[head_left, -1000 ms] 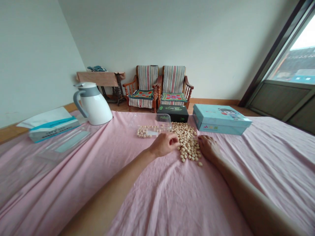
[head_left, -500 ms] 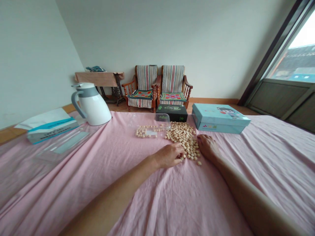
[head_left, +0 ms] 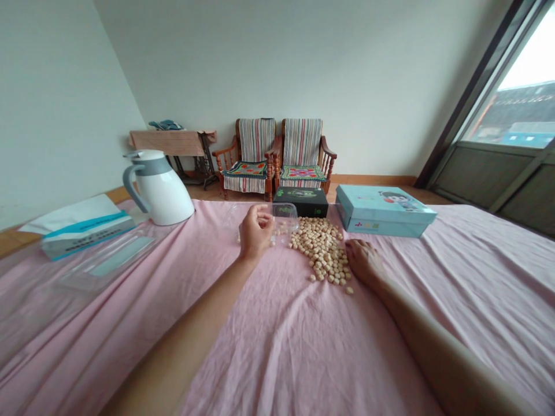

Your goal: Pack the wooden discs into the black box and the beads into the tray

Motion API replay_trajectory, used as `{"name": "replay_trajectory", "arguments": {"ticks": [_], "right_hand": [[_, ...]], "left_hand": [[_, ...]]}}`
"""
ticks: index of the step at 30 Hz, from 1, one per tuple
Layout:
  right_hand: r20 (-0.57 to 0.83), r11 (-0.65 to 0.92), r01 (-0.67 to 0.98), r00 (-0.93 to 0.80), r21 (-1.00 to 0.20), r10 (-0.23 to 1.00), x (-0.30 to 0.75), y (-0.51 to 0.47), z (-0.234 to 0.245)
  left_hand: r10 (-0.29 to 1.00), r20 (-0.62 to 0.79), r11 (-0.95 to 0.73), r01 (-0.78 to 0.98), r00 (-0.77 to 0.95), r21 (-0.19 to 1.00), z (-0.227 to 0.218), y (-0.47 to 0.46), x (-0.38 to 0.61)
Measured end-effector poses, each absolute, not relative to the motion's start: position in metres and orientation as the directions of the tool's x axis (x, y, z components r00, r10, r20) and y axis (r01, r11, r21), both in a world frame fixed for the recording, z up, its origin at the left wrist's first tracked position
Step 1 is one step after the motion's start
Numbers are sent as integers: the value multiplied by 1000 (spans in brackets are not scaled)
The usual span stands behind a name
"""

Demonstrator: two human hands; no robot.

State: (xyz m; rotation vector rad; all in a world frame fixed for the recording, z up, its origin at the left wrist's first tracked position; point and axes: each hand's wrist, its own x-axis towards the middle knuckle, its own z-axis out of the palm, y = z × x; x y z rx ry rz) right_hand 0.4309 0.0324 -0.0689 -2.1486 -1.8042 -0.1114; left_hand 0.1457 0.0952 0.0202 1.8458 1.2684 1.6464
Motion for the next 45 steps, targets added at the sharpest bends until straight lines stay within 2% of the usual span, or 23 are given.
{"name": "replay_trajectory", "arguments": {"ticks": [3,5,8,11,16,19,21,23,25,28,30,32,37,41,45], "right_hand": [[269,-149,969,199,-196,942,431,34,-71],[265,-153,969,202,-194,943,432,34,-72],[262,-150,968,200,-199,944,432,34,-71],[265,-141,968,195,-208,944,431,33,-69],[260,-155,966,208,-208,943,429,32,-67],[258,-169,963,220,-208,941,428,31,-66],[258,-167,964,219,-208,941,427,31,-65],[256,-166,964,217,-208,942,427,31,-64],[252,-164,964,215,-209,944,427,31,-64],[253,-165,963,217,-212,943,426,31,-64],[260,-167,962,221,-214,940,426,31,-64],[260,-165,963,219,-215,940,426,31,-64],[248,-164,961,218,-221,944,426,31,-64],[267,-163,963,219,-216,939,425,30,-63],[263,-165,962,221,-220,939,424,29,-62]], "left_hand": [[762,647,-591,421,10,689,17,84,154],[750,615,-655,396,241,644,14,71,164],[666,428,-717,365,611,594,3,55,178],[594,253,-726,373,763,578,-12,44,185],[542,189,-745,364,819,559,-19,42,185],[588,261,-732,365,766,575,-4,51,179],[690,416,-705,418,592,573,9,62,172],[756,574,-646,504,315,573,20,74,162],[740,667,-586,568,86,578,26,84,152],[633,773,-580,643,-30,500,30,88,142],[554,832,-627,669,23,399,30,83,144],[533,827,-709,628,179,321,27,73,153],[490,569,-870,411,661,271,3,47,187],[536,416,-845,463,735,269,-20,38,200],[617,380,-787,519,690,334,-31,37,200]]}}
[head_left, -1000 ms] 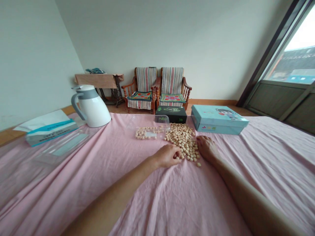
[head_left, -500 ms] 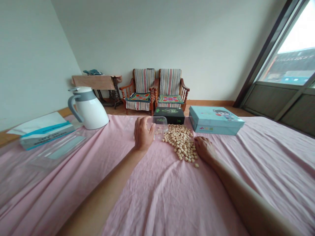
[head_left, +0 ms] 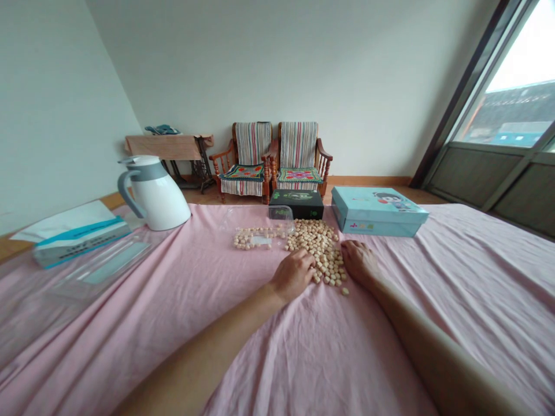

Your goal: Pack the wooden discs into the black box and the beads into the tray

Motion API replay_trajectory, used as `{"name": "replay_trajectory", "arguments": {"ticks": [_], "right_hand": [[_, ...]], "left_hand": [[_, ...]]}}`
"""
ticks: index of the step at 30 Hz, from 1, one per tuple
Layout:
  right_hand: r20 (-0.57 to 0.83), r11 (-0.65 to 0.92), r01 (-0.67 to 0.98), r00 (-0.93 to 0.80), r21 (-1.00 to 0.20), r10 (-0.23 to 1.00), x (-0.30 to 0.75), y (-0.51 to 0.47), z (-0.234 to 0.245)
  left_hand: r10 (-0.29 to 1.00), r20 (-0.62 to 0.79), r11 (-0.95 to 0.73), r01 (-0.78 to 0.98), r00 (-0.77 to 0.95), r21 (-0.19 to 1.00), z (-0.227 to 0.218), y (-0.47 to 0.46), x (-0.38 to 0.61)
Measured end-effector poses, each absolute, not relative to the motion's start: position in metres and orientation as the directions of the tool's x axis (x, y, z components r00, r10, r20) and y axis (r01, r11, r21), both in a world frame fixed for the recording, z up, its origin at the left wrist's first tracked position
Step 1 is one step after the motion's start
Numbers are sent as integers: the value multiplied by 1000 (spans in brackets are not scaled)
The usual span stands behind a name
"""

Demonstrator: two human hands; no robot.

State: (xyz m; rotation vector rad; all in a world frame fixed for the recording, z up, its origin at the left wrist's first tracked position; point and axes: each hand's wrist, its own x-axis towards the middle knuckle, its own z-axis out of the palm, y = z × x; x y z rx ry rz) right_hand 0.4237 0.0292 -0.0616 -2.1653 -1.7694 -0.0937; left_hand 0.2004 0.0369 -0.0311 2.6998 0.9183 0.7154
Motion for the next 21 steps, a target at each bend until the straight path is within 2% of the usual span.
{"name": "replay_trajectory", "arguments": {"ticks": [3,6,10,12,14,17,19,21], "right_hand": [[261,-160,961,217,-223,940,424,30,-62],[254,-165,961,220,-222,942,425,30,-63],[258,-160,962,216,-221,942,425,30,-64],[261,-159,962,216,-222,941,425,30,-63],[262,-158,963,215,-220,941,425,30,-63],[262,-153,966,206,-210,943,426,30,-63],[262,-155,966,207,-207,943,426,30,-64],[258,-158,966,209,-206,943,427,31,-65]], "left_hand": [[642,402,-765,505,653,401,-29,37,200],[645,517,-764,497,562,412,-14,43,195],[614,744,-727,557,264,402,17,64,172],[580,805,-703,574,122,420,29,73,158],[548,835,-686,602,57,409,33,78,150],[532,833,-710,616,153,341,28,71,153],[543,762,-774,562,353,291,20,61,163],[535,616,-834,481,579,271,9,52,174]]}}
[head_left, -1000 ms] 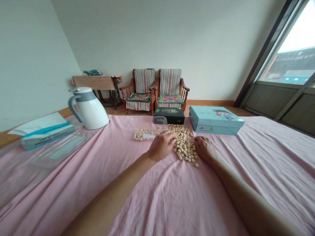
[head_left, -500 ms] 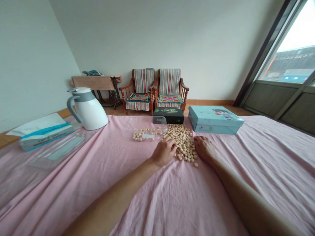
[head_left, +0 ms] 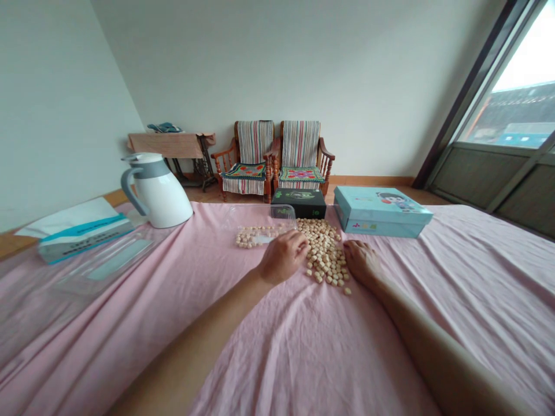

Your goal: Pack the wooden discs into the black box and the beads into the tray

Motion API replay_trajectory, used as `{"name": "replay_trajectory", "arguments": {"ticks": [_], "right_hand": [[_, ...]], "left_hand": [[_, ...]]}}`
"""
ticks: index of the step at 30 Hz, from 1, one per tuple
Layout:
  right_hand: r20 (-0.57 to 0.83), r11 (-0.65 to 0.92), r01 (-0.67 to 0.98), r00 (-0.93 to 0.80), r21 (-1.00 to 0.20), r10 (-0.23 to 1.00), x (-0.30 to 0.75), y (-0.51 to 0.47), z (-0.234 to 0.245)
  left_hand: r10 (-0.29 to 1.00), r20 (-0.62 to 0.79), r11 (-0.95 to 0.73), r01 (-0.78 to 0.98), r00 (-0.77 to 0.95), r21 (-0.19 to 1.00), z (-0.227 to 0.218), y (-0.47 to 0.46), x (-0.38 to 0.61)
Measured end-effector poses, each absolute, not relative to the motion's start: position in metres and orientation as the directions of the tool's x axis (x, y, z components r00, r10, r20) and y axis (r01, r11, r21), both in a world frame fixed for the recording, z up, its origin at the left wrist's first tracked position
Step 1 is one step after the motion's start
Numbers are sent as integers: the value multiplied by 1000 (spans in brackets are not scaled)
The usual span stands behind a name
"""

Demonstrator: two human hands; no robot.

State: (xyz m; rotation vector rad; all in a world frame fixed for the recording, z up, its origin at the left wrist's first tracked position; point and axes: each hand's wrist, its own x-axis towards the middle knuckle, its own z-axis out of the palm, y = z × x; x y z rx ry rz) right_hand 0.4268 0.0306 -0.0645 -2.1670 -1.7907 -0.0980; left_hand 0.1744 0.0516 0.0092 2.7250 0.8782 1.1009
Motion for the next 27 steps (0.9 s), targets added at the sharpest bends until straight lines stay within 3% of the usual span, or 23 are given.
{"name": "replay_trajectory", "arguments": {"ticks": [4,10,14,17,20,23,27], "right_hand": [[255,-166,965,215,-201,943,428,32,-66],[263,-152,968,202,-200,943,428,31,-66],[272,-156,967,209,-202,939,427,30,-65],[276,-149,965,206,-215,939,427,30,-65],[268,-153,964,209,-216,940,427,30,-65],[271,-157,965,211,-208,939,427,30,-65],[267,-160,966,211,-201,940,429,32,-67]], "left_hand": [[500,404,-863,406,766,299,-12,42,187],[537,328,-833,426,777,353,-19,46,186],[594,474,-803,446,650,394,-1,54,182],[650,677,-733,521,346,437,14,67,171],[630,770,-676,561,103,478,23,80,157],[590,803,-667,613,88,423,25,81,151],[597,737,-727,602,317,329,15,64,166]]}}
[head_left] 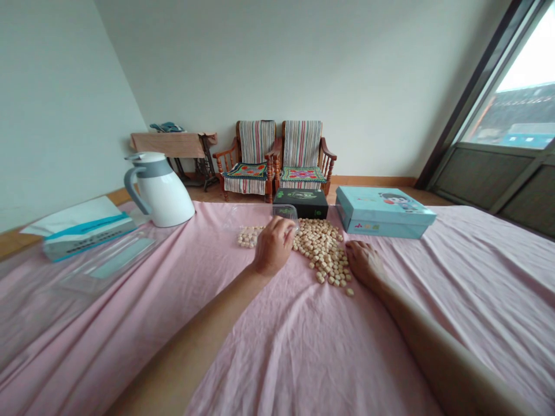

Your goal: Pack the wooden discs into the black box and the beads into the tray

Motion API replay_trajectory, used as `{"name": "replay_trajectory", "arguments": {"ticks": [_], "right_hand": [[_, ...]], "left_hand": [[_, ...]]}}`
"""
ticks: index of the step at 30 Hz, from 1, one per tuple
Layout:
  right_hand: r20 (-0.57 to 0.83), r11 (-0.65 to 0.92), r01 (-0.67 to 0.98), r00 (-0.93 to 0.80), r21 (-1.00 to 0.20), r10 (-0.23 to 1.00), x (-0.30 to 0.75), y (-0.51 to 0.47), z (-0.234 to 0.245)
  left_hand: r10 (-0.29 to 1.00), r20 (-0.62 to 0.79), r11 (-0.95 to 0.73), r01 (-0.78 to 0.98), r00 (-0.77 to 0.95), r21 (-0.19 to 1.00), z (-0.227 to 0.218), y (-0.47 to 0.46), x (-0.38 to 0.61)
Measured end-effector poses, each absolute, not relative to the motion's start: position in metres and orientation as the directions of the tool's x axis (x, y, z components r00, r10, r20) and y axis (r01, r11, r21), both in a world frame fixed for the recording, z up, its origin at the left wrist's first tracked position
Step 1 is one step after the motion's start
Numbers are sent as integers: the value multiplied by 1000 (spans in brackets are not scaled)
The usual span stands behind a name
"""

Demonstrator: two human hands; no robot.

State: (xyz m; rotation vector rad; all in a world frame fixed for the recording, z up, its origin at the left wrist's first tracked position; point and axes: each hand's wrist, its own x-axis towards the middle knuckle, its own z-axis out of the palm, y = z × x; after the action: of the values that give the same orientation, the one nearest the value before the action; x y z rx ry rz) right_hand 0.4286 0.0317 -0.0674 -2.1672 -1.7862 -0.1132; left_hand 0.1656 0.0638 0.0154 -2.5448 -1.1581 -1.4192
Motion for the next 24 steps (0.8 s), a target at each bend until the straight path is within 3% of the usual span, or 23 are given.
{"name": "replay_trajectory", "arguments": {"ticks": [3,6,10,16,19,24], "right_hand": [[257,-163,967,212,-198,943,430,33,-69],[260,-153,968,202,-198,944,430,33,-69],[266,-148,969,199,-197,943,430,33,-69],[256,-161,966,210,-200,943,430,34,-70],[259,-157,967,206,-200,944,430,34,-70],[279,-144,969,198,-201,940,429,32,-68]], "left_hand": [[657,572,-740,564,491,367,-3,51,184],[720,439,-693,586,538,419,-25,46,196],[736,401,-677,614,545,407,-44,44,199],[712,429,-700,611,556,370,-37,39,197],[664,539,-735,585,519,342,-18,40,193],[623,759,-674,623,191,396,16,60,172]]}}
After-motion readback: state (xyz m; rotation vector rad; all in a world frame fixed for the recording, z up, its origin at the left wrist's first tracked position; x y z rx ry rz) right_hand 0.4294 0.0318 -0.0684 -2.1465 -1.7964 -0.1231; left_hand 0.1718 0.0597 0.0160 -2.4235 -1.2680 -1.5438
